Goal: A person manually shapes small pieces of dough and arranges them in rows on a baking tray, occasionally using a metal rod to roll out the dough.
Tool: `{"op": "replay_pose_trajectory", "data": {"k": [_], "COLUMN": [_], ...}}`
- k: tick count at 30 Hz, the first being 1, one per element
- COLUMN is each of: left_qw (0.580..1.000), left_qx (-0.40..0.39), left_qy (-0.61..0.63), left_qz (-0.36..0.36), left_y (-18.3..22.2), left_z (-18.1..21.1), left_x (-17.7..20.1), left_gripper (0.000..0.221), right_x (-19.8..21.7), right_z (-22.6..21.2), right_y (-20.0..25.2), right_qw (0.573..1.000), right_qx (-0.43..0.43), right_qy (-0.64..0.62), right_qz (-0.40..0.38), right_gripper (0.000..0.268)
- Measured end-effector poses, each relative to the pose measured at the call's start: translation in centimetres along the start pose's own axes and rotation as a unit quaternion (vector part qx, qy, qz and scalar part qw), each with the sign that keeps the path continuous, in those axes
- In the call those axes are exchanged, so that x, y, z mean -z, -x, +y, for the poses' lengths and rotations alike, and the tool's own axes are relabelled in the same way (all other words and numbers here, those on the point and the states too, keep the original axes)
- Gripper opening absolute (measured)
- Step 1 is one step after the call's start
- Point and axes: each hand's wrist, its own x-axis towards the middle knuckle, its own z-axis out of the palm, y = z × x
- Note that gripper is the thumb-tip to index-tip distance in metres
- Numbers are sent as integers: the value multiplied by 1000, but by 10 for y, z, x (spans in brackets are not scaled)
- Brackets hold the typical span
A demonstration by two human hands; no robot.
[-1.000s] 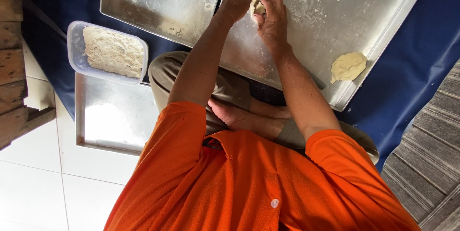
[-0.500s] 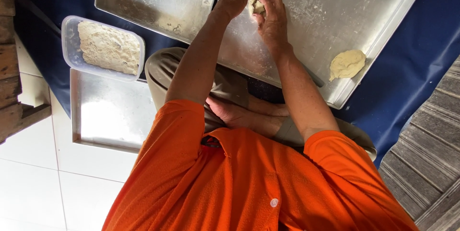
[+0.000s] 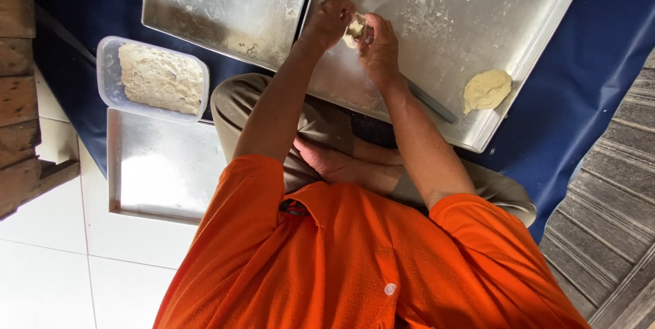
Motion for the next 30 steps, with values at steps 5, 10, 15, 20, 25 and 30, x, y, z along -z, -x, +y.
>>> {"op": "replay_pose_trajectory", "data": {"k": [5,10,15,20,25,30], "left_qw": [996,987,992,989,987,970], "left_qx": [-48,-100,-35,-13,-18,54], "left_qy": [-31,-1,81,139,156,235], "left_qz": [68,129,94,56,39,-13], "left_y": [32,64,76,75,88,89], "left_z": [-20,-18,9,4,27,23], "left_x": [-12,-22,-35,-43,-23,-25], "left_gripper": [6,4,17,19,20,41], "right_x": [4,23,59,24,5,9], "right_z": [-20,24,16,31,39,18], "right_y": [23,66,66,64,70,67], "right_qw": [996,991,980,991,986,975], "right_qx": [-3,-7,7,-47,-142,-217], "right_qy": [59,104,200,115,51,0], "right_qz": [-62,-84,-2,-52,-67,-43], "right_gripper": [63,54,29,28,27,15]}}
